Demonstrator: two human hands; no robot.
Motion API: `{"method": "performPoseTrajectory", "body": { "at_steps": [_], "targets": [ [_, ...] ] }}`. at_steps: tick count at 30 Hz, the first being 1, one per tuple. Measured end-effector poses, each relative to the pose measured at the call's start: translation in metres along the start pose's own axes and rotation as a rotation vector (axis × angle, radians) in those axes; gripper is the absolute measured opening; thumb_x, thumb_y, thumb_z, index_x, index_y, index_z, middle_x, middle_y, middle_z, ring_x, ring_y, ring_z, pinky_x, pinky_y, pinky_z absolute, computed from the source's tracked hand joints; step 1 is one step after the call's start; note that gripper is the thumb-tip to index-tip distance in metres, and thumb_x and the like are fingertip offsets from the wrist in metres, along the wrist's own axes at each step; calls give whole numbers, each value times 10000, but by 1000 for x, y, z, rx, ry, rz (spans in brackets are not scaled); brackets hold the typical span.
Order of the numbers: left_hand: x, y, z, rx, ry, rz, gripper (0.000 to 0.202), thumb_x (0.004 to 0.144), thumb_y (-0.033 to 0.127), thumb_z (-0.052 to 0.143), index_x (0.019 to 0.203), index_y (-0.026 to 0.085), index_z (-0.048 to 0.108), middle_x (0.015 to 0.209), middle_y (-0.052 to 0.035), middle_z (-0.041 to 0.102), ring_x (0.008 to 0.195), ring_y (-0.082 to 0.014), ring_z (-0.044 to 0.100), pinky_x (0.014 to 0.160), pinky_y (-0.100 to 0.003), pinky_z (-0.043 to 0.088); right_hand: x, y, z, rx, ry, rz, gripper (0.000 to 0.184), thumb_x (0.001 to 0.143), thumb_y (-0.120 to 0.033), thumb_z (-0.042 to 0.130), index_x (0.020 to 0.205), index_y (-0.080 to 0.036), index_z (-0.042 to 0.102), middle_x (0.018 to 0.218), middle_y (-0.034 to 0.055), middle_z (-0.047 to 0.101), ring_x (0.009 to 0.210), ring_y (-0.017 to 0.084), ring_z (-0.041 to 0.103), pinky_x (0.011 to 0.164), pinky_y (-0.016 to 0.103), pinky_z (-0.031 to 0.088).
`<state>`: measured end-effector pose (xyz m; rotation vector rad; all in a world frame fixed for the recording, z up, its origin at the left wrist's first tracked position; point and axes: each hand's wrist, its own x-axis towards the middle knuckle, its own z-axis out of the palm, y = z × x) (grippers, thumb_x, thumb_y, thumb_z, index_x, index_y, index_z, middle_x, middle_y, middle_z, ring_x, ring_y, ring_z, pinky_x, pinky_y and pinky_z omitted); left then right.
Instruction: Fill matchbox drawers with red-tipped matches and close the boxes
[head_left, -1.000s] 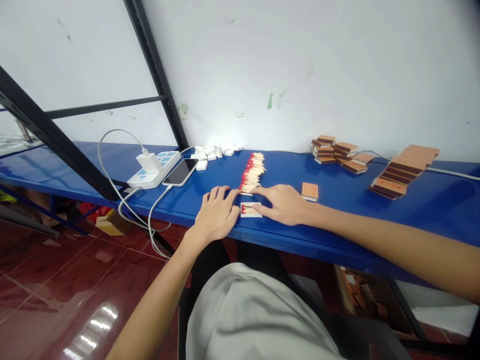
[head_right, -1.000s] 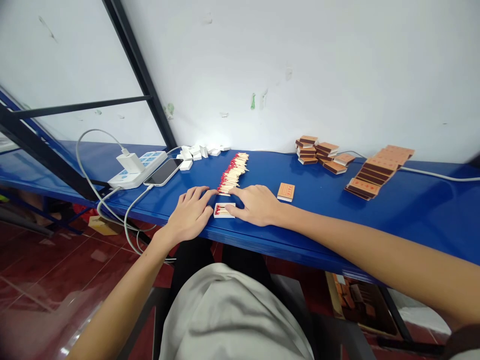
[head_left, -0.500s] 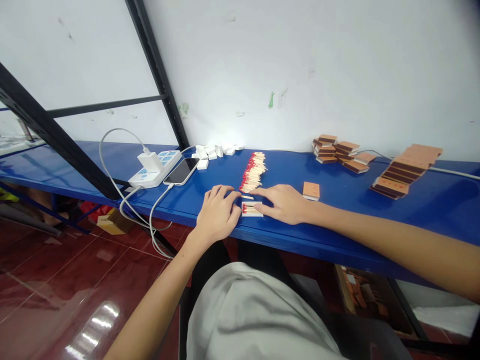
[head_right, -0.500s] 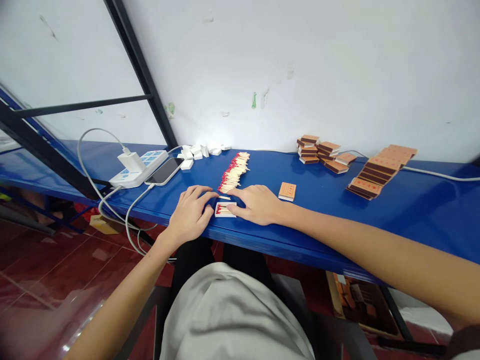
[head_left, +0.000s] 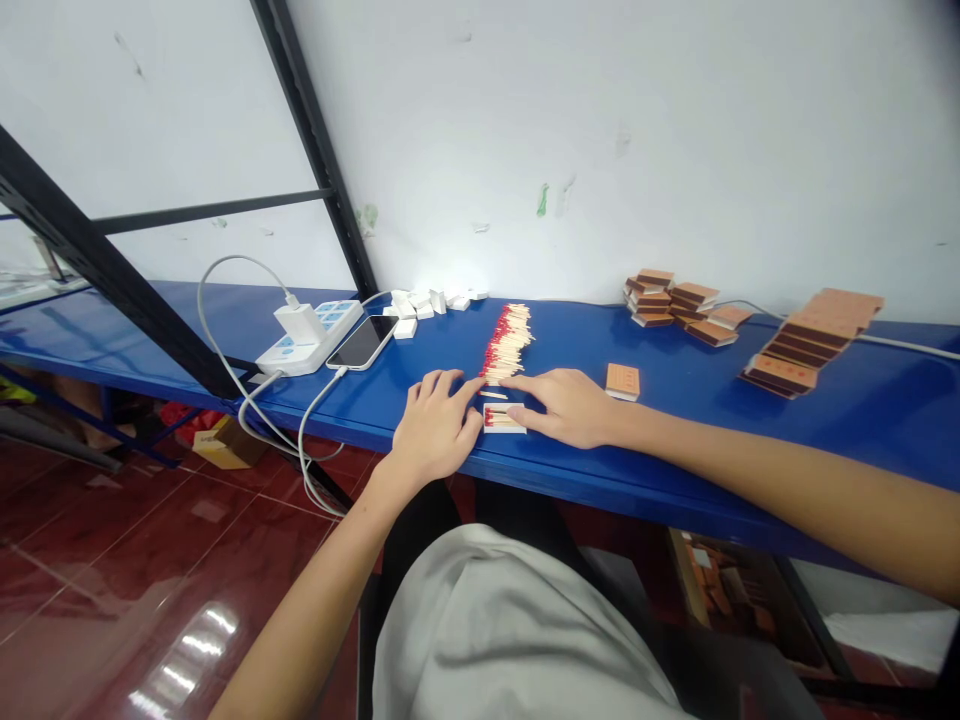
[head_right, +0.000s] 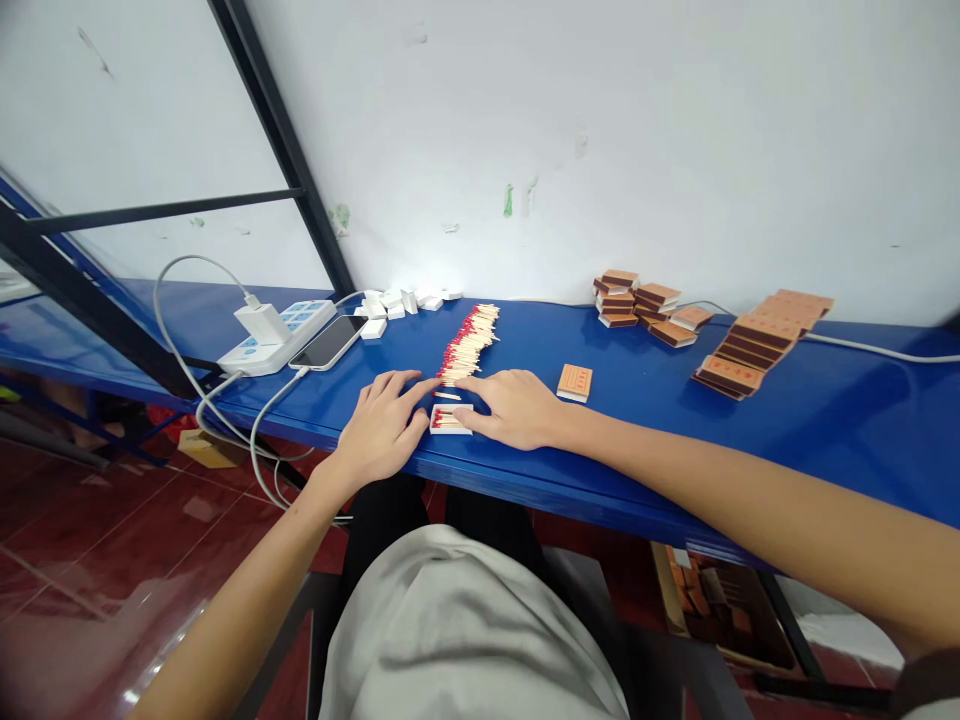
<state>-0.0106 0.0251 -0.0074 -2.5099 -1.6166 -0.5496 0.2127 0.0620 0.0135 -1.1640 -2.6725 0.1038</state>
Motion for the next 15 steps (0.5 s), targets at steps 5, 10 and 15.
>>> {"method": "performPoseTrajectory", "body": {
  "at_steps": [5, 10, 15],
  "targets": [
    [0, 0, 0, 7, -14, -15, 455, 990, 293, 359, 1405, 239, 538, 1419, -120, 515, 1321, -318, 411, 1063, -524, 371, 0, 1, 1, 17, 12, -10, 518, 999, -487, 419, 1427, -224, 543, 926, 73, 757, 828, 247, 683, 712, 314, 386],
    [0, 0, 0, 13, -21, -21, 453, 992, 305, 360, 1402, 234, 540, 1420, -122, 517, 1322, -321, 411, 1067, -529, 369, -1, 0, 0, 31, 5, -7, 509, 995, -479, 428, 1418, -224, 553, 892, 68, 754, 781, 234, 674, 691, 306, 374],
    [1, 0, -1, 11, -28, -19, 457, 988, 295, 369, 1411, 247, 537, 1420, -120, 516, 1318, -322, 418, 1063, -534, 376, -1, 1, 0, 17, 5, -4, 506, 998, -471, 423, 1422, -223, 544, 891, 67, 751, 790, 241, 673, 699, 313, 372]
  ]
}}
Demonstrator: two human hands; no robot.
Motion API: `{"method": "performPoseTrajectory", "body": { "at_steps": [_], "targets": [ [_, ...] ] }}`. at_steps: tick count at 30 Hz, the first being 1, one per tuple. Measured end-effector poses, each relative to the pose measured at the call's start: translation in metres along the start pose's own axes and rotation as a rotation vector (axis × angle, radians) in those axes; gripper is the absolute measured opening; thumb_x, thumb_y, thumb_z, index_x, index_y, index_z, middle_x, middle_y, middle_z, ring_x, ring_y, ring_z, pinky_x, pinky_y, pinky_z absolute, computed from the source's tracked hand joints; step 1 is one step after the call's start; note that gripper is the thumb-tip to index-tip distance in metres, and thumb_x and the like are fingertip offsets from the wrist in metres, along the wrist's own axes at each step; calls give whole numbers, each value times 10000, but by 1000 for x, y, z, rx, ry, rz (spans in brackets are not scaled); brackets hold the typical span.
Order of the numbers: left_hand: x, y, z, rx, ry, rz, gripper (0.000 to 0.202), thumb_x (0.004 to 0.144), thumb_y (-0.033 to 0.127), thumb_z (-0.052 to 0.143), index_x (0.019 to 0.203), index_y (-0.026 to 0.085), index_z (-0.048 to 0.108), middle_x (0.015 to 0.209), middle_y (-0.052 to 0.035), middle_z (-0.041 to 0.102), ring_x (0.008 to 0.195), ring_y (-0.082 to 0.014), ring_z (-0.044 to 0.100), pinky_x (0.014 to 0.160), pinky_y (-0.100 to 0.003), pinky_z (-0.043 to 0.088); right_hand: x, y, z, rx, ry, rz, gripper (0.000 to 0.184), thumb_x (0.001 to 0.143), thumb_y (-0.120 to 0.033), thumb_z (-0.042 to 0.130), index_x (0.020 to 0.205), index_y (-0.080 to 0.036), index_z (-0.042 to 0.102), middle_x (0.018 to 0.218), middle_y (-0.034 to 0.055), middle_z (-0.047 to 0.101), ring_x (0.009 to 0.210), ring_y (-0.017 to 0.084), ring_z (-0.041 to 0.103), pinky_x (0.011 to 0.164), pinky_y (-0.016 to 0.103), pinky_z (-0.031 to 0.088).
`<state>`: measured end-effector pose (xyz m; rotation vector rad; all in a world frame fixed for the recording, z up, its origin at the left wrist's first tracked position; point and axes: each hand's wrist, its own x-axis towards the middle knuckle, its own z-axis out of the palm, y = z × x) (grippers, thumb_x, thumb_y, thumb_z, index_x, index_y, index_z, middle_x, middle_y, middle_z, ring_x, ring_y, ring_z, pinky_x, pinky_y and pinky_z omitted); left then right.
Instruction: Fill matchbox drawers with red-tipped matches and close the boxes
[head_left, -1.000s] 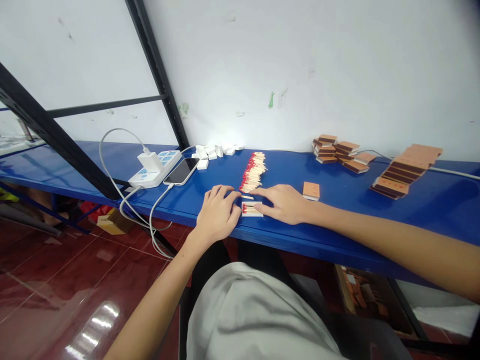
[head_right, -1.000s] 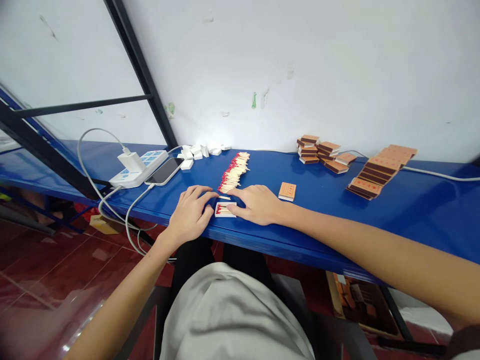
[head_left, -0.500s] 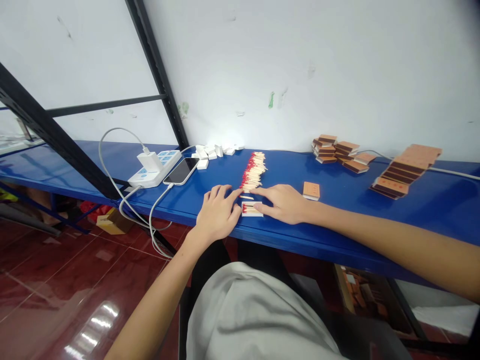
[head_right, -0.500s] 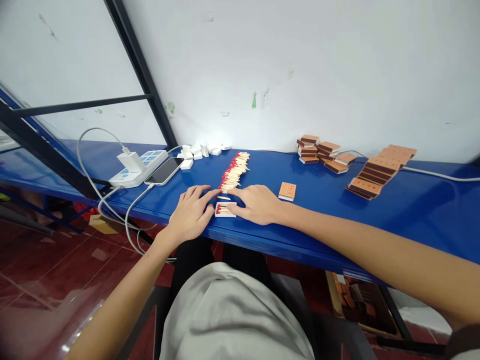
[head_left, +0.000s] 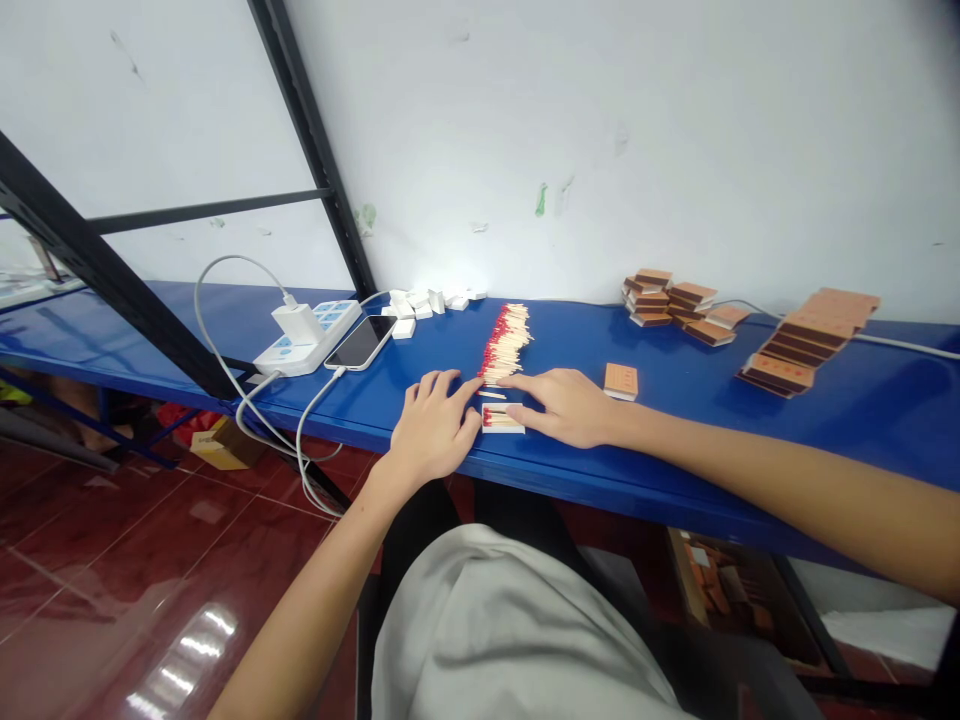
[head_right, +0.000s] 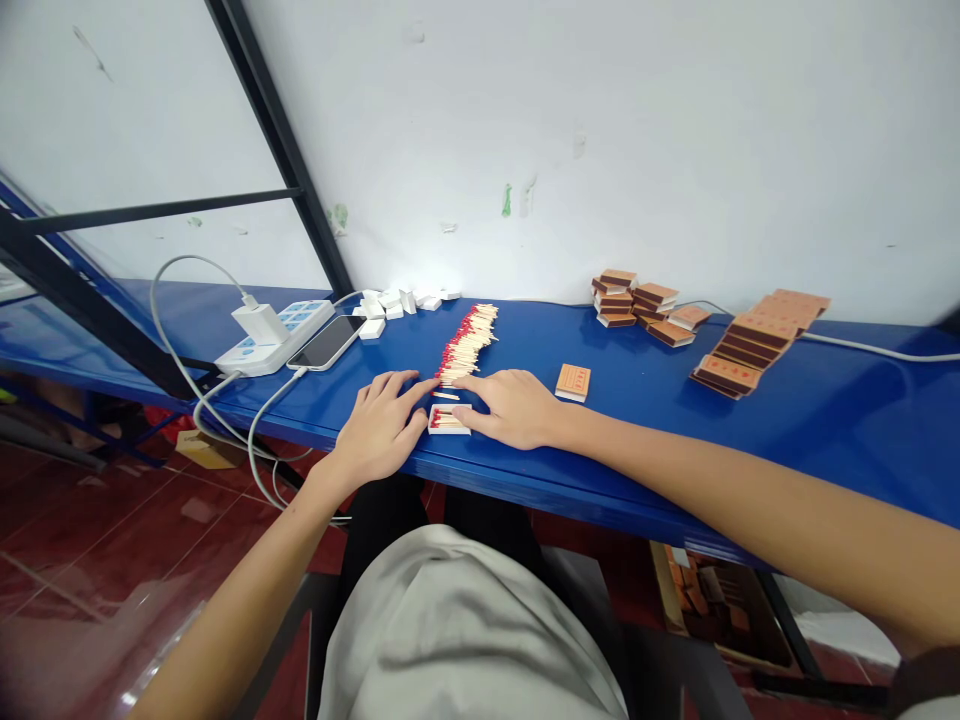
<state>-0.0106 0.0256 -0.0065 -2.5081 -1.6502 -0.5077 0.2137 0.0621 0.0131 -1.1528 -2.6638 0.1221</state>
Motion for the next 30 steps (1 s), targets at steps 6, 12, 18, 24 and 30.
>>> {"method": "performPoseTrajectory", "body": {
  "at_steps": [6, 12, 18, 24, 30],
  "targets": [
    [0, 1, -1, 5, -8, 3, 461, 990, 280, 371, 1420, 263, 537, 1415, -116, 517, 1321, -317, 422, 1068, -534, 383, 0, 1, 1, -6, 0, -2, 508, 1003, -486, 411, 1425, -233, 541, 930, 70, 758, 836, 253, 684, 714, 319, 383],
    [-1, 1, -2, 11, -4, 14, 463, 990, 272, 370, 1418, 297, 544, 1418, -103, 511, 1322, -304, 429, 1069, -516, 390, 0, 0, 0, 5, -3, -10, 500, 1009, -481, 404, 1422, -239, 549, 885, 61, 751, 794, 234, 677, 696, 306, 381],
    [-1, 1, -1, 12, -9, 19, 460, 994, 280, 361, 1414, 300, 548, 1417, -103, 513, 1317, -304, 433, 1055, -520, 398, 0, 0, 0, 10, 4, -11, 501, 1009, -482, 410, 1418, -232, 554, 914, 65, 755, 820, 240, 682, 719, 312, 390],
    [-1, 1, -1, 1, -2, 15, 450, 987, 273, 379, 1395, 291, 569, 1416, -103, 518, 1319, -306, 433, 1071, -521, 388, 0, 1, 2, 1, 10, 5, 516, 1006, -496, 418, 1418, -215, 551, 897, 70, 755, 828, 251, 687, 721, 318, 395],
    [-1, 1, -2, 7, -1, 12, 459, 984, 267, 379, 1405, 284, 560, 1421, -105, 518, 1321, -300, 433, 1071, -510, 387, 1, 2, 2, 14, 12, -7, 500, 1009, -493, 413, 1408, -230, 561, 900, 62, 758, 828, 247, 686, 724, 317, 398]
  ]
}}
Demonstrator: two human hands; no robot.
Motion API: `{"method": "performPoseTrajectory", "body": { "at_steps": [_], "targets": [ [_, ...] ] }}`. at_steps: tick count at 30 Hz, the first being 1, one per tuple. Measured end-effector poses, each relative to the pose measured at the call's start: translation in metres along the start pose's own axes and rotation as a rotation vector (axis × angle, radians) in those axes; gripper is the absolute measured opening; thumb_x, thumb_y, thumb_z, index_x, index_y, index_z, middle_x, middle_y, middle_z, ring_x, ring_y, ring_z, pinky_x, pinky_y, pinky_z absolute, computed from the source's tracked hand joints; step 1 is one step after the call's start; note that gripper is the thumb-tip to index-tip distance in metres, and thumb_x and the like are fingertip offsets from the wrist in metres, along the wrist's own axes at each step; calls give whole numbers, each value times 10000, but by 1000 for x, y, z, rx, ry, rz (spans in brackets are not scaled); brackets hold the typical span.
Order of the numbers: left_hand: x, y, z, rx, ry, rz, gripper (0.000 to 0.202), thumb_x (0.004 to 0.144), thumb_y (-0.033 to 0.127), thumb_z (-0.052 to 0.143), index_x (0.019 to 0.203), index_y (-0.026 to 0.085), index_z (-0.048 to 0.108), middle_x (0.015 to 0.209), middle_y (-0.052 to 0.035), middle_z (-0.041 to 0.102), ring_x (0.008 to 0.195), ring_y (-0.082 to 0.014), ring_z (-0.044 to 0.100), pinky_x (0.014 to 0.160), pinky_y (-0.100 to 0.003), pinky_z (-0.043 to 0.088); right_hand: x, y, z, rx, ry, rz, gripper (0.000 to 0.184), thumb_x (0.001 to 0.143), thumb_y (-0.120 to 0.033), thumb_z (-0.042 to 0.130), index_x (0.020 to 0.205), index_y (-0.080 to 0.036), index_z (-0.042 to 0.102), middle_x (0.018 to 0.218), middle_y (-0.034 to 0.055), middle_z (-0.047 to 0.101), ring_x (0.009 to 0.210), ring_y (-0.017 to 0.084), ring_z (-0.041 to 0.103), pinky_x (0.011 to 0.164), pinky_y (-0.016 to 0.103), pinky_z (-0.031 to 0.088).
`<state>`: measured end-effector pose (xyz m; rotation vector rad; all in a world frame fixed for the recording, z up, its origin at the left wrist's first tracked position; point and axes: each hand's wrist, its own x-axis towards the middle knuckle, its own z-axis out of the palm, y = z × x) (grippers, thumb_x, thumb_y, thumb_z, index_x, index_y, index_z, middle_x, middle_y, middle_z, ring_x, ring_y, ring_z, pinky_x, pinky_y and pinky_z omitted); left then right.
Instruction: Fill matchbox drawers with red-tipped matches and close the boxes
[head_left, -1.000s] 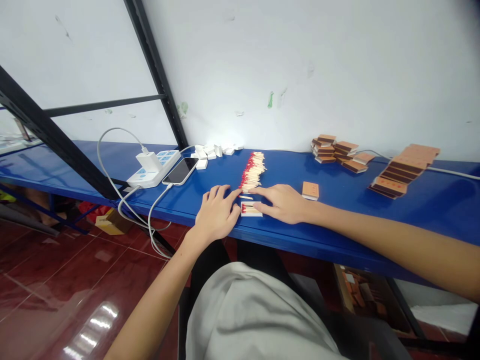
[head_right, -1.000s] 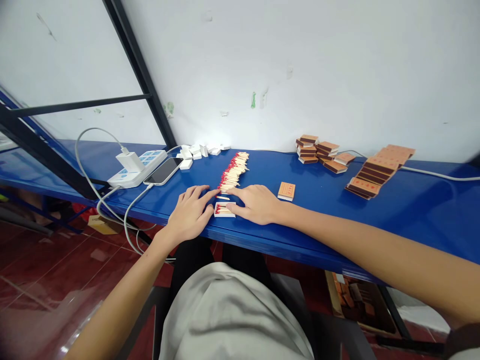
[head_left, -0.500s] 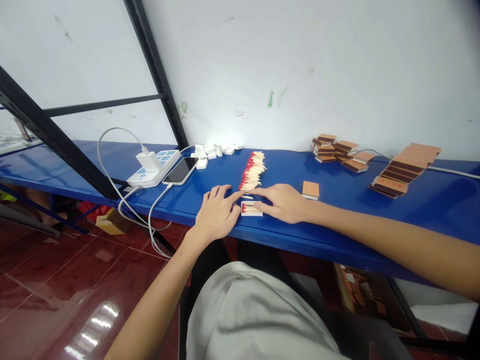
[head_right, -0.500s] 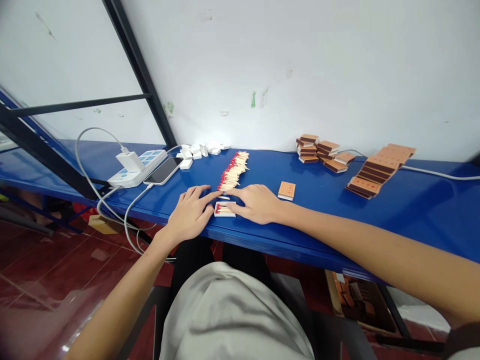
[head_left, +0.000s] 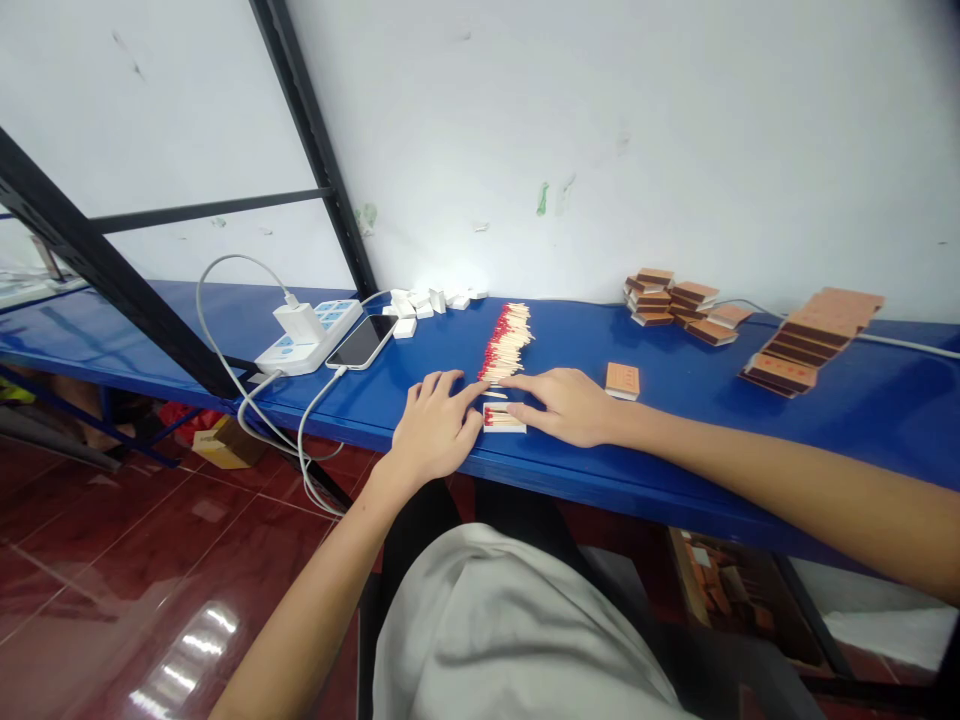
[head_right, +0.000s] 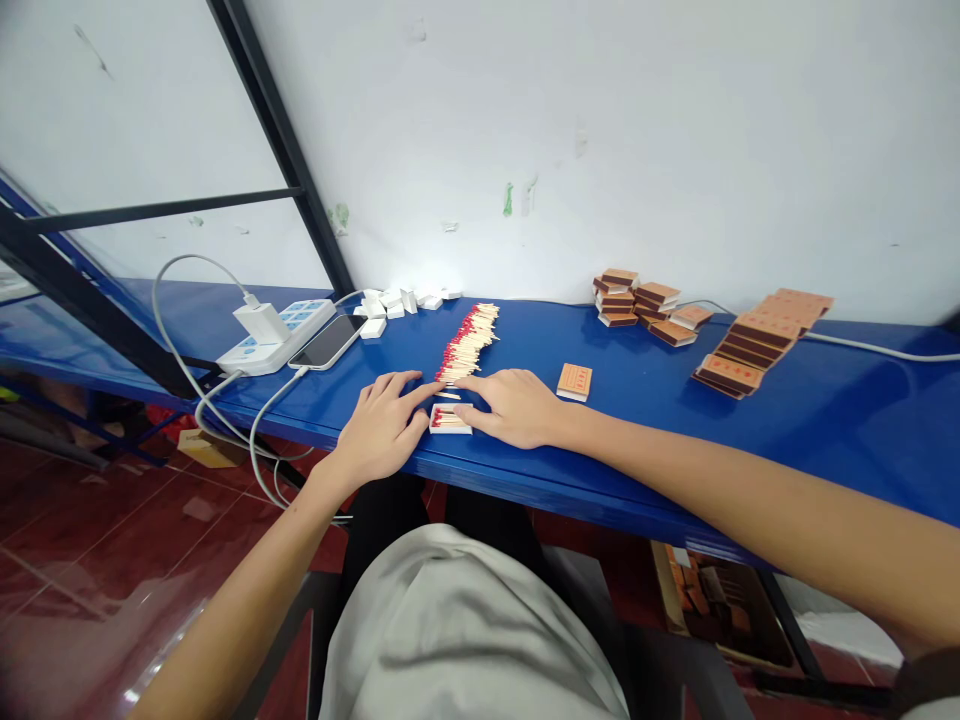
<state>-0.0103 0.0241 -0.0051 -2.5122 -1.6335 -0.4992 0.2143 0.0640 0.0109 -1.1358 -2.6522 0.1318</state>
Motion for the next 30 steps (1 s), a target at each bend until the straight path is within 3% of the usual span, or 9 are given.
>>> {"method": "performPoseTrajectory", "body": {
  "at_steps": [12, 23, 30],
  "targets": [
    [1, 0, 0, 12, -20, -11, 474, 981, 269, 374, 1425, 270, 541, 1436, -111, 518, 1327, -313, 427, 1080, -530, 379, -1, 0, -1, 34, 10, -35, 497, 1015, -462, 413, 1445, -243, 532, 874, 58, 756, 822, 244, 692, 741, 319, 420],
    [1, 1, -1, 1, -26, -15, 468, 978, 267, 372, 1414, 262, 544, 1431, -109, 518, 1329, -308, 423, 1083, -525, 376, -1, 1, -1, 38, 8, -71, 459, 1012, -426, 423, 1407, -257, 583, 1032, 75, 772, 911, 259, 704, 790, 343, 454],
    [1, 0, 0, 5, -16, -13, 466, 975, 272, 366, 1403, 269, 548, 1429, -103, 519, 1322, -303, 426, 1077, -514, 375, -1, 0, -1, 79, 14, -123, 427, 1015, -409, 425, 1353, -251, 632, 1233, 74, 722, 1036, 258, 696, 861, 354, 475]
  ]
}}
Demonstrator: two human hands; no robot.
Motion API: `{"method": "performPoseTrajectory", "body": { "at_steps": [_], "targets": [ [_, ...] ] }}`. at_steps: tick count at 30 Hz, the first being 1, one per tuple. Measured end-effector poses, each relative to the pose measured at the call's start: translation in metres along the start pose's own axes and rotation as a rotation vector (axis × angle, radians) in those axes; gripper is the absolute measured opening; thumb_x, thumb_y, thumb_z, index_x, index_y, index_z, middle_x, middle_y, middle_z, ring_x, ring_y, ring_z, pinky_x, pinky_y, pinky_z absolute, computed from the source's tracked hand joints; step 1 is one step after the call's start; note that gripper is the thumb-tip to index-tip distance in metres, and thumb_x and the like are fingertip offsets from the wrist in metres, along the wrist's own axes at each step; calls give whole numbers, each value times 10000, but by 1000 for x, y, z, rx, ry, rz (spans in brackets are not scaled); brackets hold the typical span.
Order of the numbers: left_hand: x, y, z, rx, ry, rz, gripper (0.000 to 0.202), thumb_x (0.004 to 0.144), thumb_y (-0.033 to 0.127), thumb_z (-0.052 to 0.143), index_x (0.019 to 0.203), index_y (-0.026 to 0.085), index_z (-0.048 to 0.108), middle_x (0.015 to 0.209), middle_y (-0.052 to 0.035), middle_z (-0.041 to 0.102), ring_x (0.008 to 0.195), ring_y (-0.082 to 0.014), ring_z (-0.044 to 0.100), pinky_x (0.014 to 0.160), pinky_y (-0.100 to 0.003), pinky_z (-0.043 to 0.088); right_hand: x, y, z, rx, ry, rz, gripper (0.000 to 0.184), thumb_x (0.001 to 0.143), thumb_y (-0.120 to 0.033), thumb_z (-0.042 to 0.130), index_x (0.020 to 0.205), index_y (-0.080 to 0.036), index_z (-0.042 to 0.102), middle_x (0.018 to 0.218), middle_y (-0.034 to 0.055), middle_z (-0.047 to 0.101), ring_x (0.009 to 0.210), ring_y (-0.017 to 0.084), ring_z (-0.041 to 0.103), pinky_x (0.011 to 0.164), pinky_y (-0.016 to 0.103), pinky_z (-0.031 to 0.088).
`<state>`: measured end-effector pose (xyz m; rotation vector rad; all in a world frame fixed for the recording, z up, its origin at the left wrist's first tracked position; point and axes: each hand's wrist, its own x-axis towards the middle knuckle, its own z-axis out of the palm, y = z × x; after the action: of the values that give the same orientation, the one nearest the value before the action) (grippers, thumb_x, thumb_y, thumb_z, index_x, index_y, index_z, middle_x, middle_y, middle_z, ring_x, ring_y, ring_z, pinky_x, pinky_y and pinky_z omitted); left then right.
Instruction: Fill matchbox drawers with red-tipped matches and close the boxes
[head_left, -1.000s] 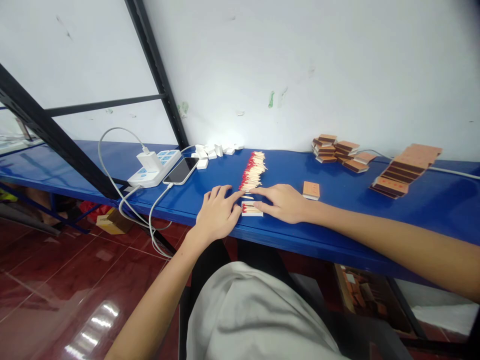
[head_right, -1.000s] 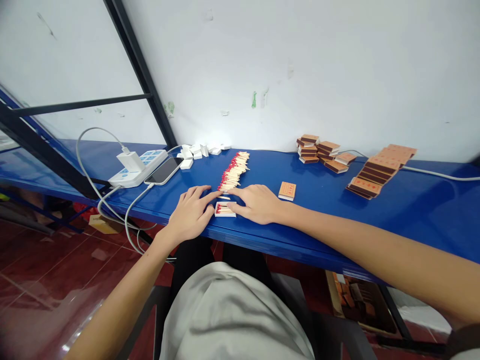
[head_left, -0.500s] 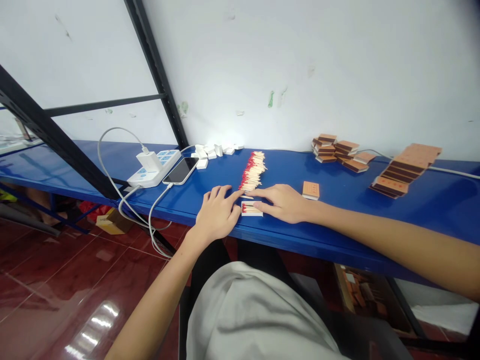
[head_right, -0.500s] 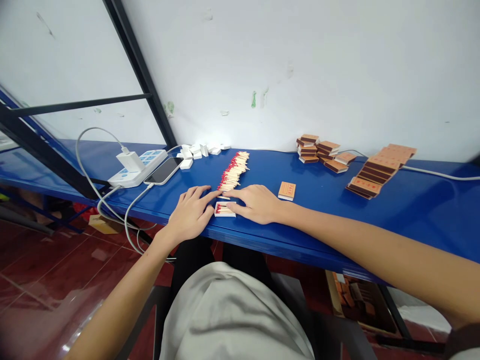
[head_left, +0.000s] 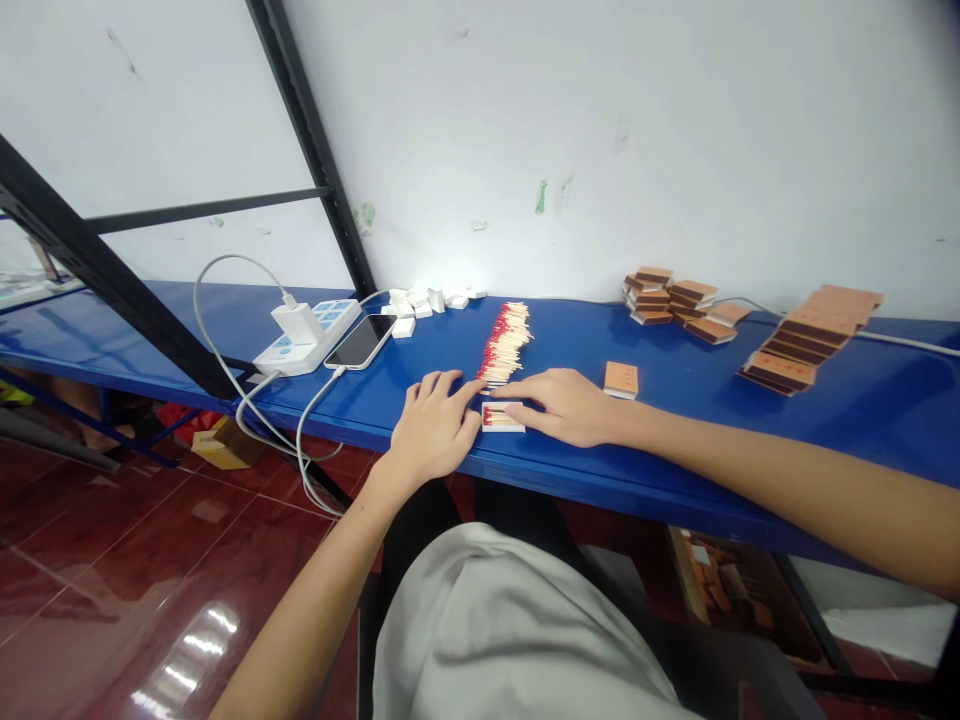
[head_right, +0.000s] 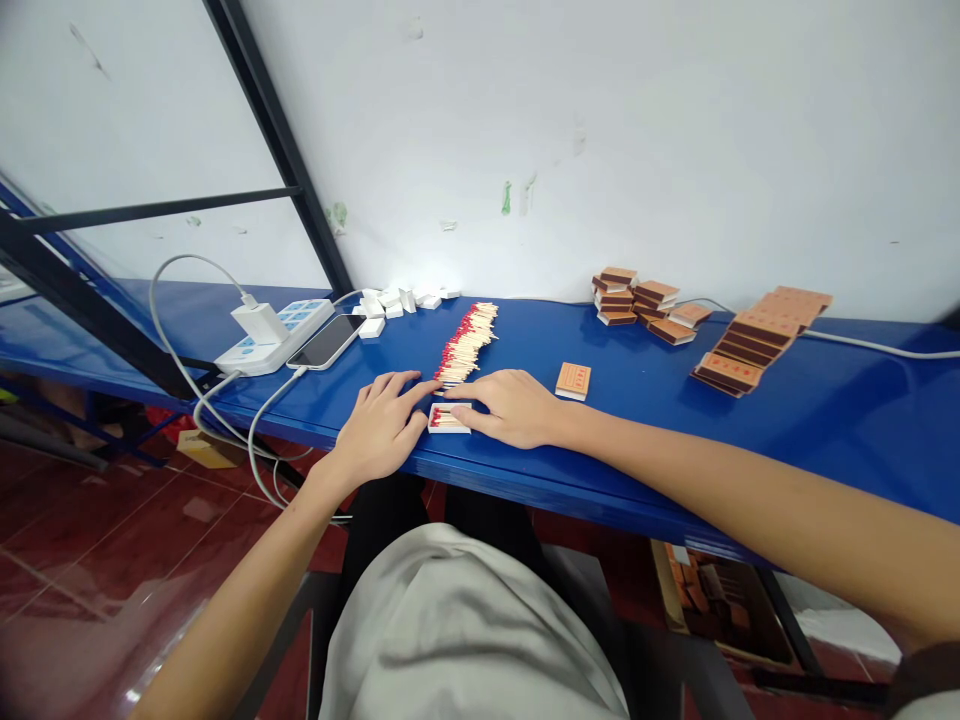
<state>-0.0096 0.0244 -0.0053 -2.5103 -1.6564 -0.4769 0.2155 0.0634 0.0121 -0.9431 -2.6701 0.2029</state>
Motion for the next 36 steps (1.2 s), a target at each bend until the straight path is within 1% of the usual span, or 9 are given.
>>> {"method": "performPoseTrajectory", "body": {
  "at_steps": [6, 9, 12, 16, 18, 21, 23, 29, 36],
  "targets": [
    [0, 0, -1, -7, 3, 8, 456, 973, 266, 373, 1385, 249, 566, 1418, -108, 527, 1322, -310, 427, 1084, -514, 378, 0, 1, 0, 27, 7, 4, 410, 1015, -402, 434, 1337, -258, 642, 1224, 62, 728, 1034, 246, 698, 868, 342, 470],
    [0, 0, -1, -9, 2, 10, 454, 972, 264, 374, 1383, 241, 566, 1420, -110, 526, 1322, -312, 426, 1083, -518, 382, 0, 0, 0, 25, 6, 16, 404, 1010, -403, 443, 1326, -257, 648, 1202, 57, 737, 1000, 243, 701, 843, 335, 465],
    [0, 0, -1, -5, -1, 8, 454, 974, 267, 370, 1384, 235, 562, 1421, -114, 524, 1323, -309, 426, 1081, -518, 380, 0, 0, 0, 11, 11, 27, 413, 1006, -402, 448, 1329, -239, 646, 1121, 70, 758, 945, 242, 703, 804, 329, 455],
    [0, 0, -1, -2, -6, 10, 456, 976, 272, 364, 1390, 237, 553, 1426, -112, 520, 1326, -307, 422, 1074, -511, 383, 0, -1, 0, 6, 20, 54, 454, 1005, -412, 448, 1401, -234, 582, 1012, 70, 770, 865, 234, 701, 757, 320, 443],
    [0, 0, -1, -2, -8, 13, 458, 975, 270, 362, 1392, 239, 549, 1425, -111, 520, 1323, -306, 424, 1070, -510, 386, 0, 0, 1, 13, 33, 71, 461, 1004, -410, 446, 1412, -232, 566, 1065, 70, 762, 896, 234, 698, 778, 326, 449],
    [0, 0, -1, -1, -10, 14, 460, 971, 266, 365, 1391, 236, 551, 1425, -113, 520, 1318, -307, 427, 1065, -510, 388, 0, 1, 3, 23, 66, 81, 456, 998, -410, 452, 1394, -220, 573, 1238, 80, 709, 1039, 246, 671, 874, 352, 452],
    [0, 0, -1, -4, -7, 13, 459, 969, 263, 367, 1387, 237, 555, 1425, -111, 520, 1317, -306, 427, 1067, -510, 387, 0, 1, 4, 19, 68, 89, 456, 998, -419, 451, 1391, -220, 572, 1284, 86, 683, 1084, 251, 651, 910, 366, 444],
    [0, 0, -1, -9, -5, 17, 454, 974, 270, 359, 1379, 238, 561, 1421, -106, 526, 1315, -301, 429, 1071, -505, 382, 1, 0, 4, -23, 43, 122, 458, 1002, -422, 444, 1388, -207, 568, 1228, 101, 684, 1015, 243, 647, 878, 367, 430],
    [0, 0, -2, -10, -11, 14, 453, 975, 269, 360, 1381, 232, 558, 1424, -109, 524, 1314, -305, 431, 1066, -506, 389, 1, 0, 3, -50, 29, 125, 486, 1008, -451, 432, 1395, -187, 563, 1214, 120, 681, 1023, 268, 641, 876, 389, 432]
  ]
}}
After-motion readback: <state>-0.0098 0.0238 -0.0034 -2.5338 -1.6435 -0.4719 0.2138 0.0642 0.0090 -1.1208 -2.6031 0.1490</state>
